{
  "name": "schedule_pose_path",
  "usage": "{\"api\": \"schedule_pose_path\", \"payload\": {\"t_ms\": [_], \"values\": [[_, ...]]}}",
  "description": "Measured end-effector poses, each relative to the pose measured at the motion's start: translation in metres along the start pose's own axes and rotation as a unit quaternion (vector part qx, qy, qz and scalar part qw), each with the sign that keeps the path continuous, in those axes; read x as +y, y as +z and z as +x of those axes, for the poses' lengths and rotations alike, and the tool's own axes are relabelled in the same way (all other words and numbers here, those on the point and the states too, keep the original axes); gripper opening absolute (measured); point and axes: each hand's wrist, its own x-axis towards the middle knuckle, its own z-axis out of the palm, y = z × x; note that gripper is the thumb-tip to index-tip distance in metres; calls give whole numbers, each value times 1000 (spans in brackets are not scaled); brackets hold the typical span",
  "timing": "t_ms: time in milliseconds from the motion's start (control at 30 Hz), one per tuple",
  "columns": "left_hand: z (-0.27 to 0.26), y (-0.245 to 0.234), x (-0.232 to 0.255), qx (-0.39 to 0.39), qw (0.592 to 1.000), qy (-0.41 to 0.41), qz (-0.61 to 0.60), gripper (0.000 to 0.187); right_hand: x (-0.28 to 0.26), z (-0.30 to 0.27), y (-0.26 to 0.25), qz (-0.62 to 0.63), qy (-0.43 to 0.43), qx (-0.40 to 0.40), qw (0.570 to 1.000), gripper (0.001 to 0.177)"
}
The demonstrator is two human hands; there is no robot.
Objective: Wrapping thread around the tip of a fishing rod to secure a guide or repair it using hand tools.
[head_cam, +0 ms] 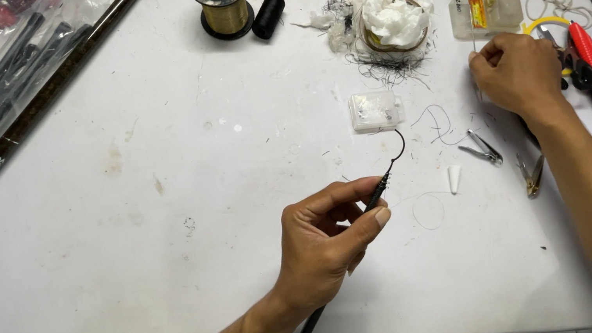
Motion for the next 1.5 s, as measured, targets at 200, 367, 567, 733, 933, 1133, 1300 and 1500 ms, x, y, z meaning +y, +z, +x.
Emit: {"api": "schedule_pose_path", "payload": {"t_ms": [200, 367, 567, 733, 933, 1133, 1300, 1500], "values": [[3, -1, -1, 8, 1000, -8, -6, 30, -11, -1, -4, -8, 45, -32, 998, 30], [5, -3, -2, 6, 1000, -12, -7, 29, 2, -18, -15, 0, -10, 9, 1000, 42], [7, -4, -3, 6, 1000, -25, -12, 29, -5, -80, -51, 132, -66, 42, 988, 27], [11, -5, -2, 14, 999, -33, -5, 29, 0, -108, -72, 121, -52, 0, 991, 24], [17, -7, -2, 42, 998, -53, 0, 32, -20, -113, -110, -127, 146, -329, 924, 51], [23, -9, -4, 60, 997, -57, -4, 33, -15, -118, -106, -70, 186, -369, 908, 33], [24, -8, -6, 68, 995, -65, -18, 34, 8, -119, -93, -37, 169, -342, 924, 42], [26, -8, -7, 75, 994, -83, -18, 36, 17, -135, -86, 60, 26, -128, 990, 29]]}}
